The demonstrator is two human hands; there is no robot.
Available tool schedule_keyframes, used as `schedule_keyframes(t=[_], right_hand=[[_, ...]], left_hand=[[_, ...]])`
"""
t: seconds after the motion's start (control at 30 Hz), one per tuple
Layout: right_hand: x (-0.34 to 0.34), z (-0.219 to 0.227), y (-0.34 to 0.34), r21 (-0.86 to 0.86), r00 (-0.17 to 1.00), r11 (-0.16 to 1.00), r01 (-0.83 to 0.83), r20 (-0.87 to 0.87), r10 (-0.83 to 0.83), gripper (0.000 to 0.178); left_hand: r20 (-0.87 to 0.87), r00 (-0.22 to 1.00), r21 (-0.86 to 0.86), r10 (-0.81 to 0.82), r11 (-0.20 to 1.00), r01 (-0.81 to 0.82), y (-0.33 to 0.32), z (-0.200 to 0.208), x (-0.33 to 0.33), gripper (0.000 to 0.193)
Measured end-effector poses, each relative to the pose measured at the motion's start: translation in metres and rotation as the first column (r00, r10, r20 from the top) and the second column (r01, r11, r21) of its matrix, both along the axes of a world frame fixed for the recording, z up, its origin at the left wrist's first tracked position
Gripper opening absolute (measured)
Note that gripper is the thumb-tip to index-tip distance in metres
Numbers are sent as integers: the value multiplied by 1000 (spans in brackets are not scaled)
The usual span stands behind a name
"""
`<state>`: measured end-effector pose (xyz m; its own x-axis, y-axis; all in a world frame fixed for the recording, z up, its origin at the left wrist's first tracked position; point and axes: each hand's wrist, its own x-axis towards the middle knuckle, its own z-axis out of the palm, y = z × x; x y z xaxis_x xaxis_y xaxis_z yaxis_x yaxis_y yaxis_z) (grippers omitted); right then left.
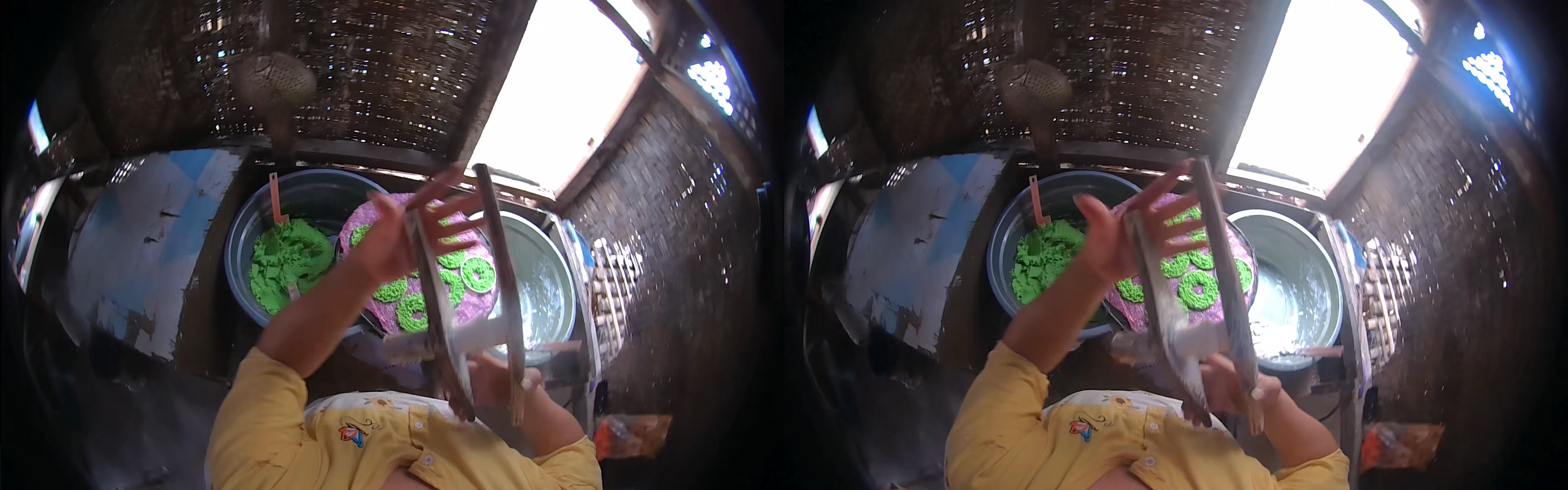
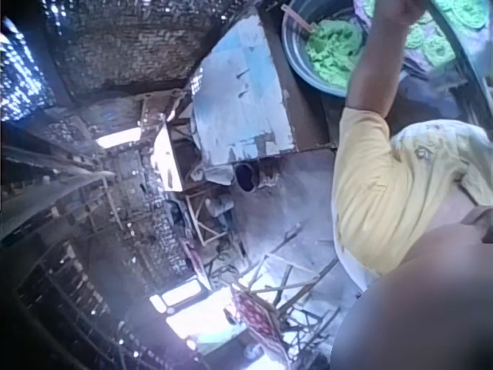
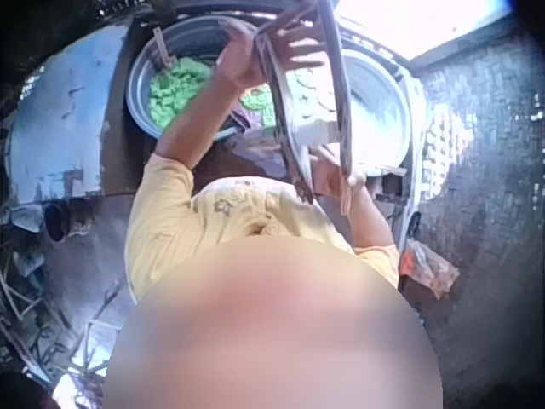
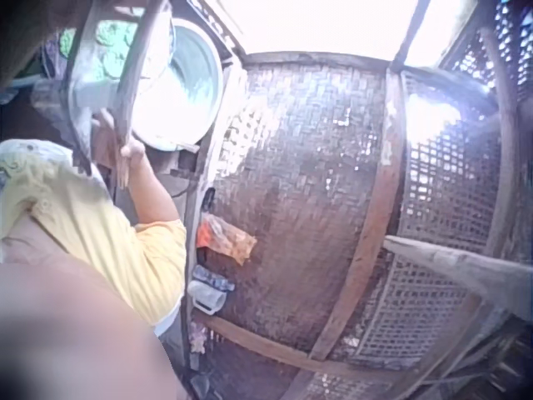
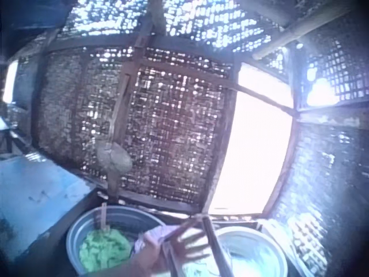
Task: The person uses a wooden press to extrude green dough into ring shapes on a purple mat. They repeatedly load the press, extrude the dough, and place the rings on the mat, then add white powder to the finished pieces.
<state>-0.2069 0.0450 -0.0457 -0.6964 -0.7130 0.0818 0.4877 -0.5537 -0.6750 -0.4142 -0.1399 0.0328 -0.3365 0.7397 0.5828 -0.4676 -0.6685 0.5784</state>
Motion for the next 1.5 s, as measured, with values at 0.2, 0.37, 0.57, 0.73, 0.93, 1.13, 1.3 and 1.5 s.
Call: schedule_keyframes(t=[0.2, 0.37, 0.57, 0.73, 0.93, 1.13, 1.3, 1.5], right_hand=[[-11, -2, 45, 50, 995, 995, -88, 43, 86, 116], [-20, 9, 73, 208, 992, 978, -29, 126, 3, 120], [-65, 16, 79, 370, 903, 928, 31, 387, -185, 104], [-74, 7, 77, 494, 865, 869, 27, 424, -268, 98], [-73, -8, 84, 594, 856, 804, 29, 400, -327, 104], [-70, -3, 82, 613, 868, 789, -40, 412, -276, 97], [-73, 5, 76, 732, 867, 672, 115, 256, -427, 96], [-92, 12, 69, 651, 924, 731, 206, 117, -365, 93]], left_hand=[[-127, 977, 343, -173, 916, 207, 44, 22, 0, 117], [126, 989, 152, -81, 986, 62, 68, -17, -43, 87], [478, 876, -71, 69, 997, -40, 83, -97, -87, 65], [704, 694, 151, -152, 986, 63, 81, -141, -95, 74], [589, 795, 228, -145, 974, 9, 72, -147, -103, 68], [585, 807, 150, -80, 989, -10, 61, -146, -90, 61], [504, 854, 240, -130, 971, 6, 68, -141, -98, 59], [391, 919, 146, -55, 989, -3, 65, -100, -135, 69]])
